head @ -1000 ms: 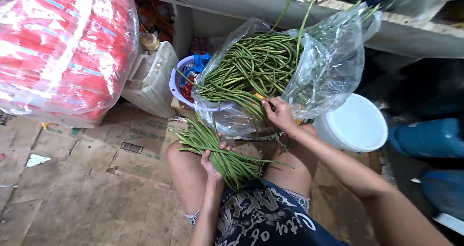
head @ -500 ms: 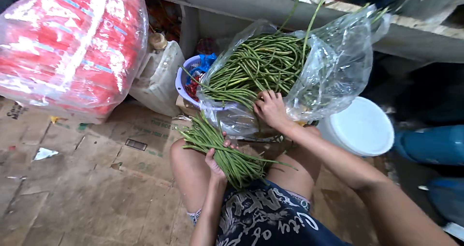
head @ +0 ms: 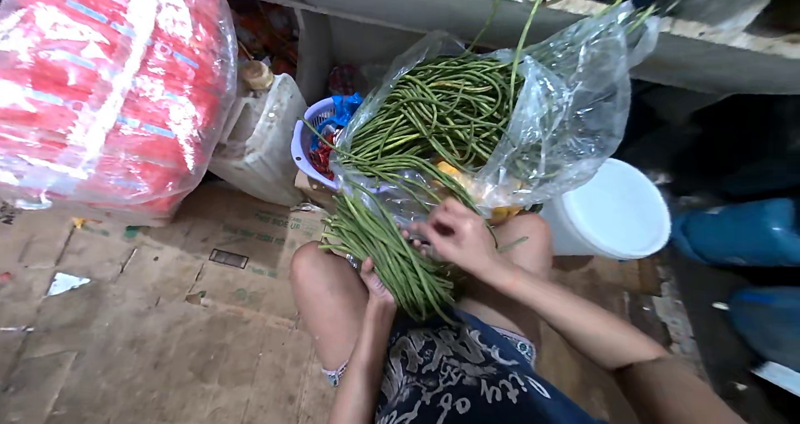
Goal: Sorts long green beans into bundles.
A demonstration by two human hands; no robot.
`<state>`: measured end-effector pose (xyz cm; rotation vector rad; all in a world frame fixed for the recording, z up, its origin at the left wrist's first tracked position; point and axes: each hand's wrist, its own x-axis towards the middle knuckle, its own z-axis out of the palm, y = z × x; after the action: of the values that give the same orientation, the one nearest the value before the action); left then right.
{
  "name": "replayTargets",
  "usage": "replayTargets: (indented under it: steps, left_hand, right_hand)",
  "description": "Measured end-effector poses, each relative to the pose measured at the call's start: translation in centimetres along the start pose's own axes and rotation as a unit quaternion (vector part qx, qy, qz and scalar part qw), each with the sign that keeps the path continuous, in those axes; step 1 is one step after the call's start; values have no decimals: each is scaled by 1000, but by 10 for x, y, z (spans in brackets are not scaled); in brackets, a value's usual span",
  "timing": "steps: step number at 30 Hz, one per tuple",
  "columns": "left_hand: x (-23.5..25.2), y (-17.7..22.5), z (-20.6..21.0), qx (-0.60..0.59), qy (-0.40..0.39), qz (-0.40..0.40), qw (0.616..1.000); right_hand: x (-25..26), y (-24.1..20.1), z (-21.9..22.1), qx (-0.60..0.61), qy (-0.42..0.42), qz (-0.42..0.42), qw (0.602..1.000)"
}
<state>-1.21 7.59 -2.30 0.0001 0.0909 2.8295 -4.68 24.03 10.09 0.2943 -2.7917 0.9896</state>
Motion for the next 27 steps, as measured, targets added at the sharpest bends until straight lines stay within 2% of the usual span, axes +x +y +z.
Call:
replayTargets:
  steps: [2,4,6,11,13,15,19,21,24,27]
  left_hand:
    - [-2,3,5,-52,-45,-24,997]
    - [-3,7,15,-87,-68,-29,993]
    - [-7,12,29,-102,-72,-29,992]
    - [-17,25,51,-84,-58,3,995]
    - [-17,28,58,-70,-42,20,996]
    - [-17,33,66,-81,-17,26,996]
    - [-19,51,52,-96,-45,12,994]
    - [-23,57,43,-94,-60,18,994]
    - [-29,60,43,-83,-34,44,995]
    - [-27,60,43,-113,-31,46,992]
  right_hand:
    - [37,29,12,-113,-1,20,993]
    - [70,56,32,-199,-47,35,978]
    - [90,66,52,-258,-92,12,962]
    - [109,58,55,-289,-256,23,922]
    - [109,56,51,-294,-275,39,915]
    - [105,54,40,-246,-260,79,930]
    - [84,29,-20,-76,-245,98,962]
    - [75,7,-65,-42,-224,86,970]
    - [78,-25,-142,-58,-105,104,987]
    - [111,-28,-216,-31,12,151,988]
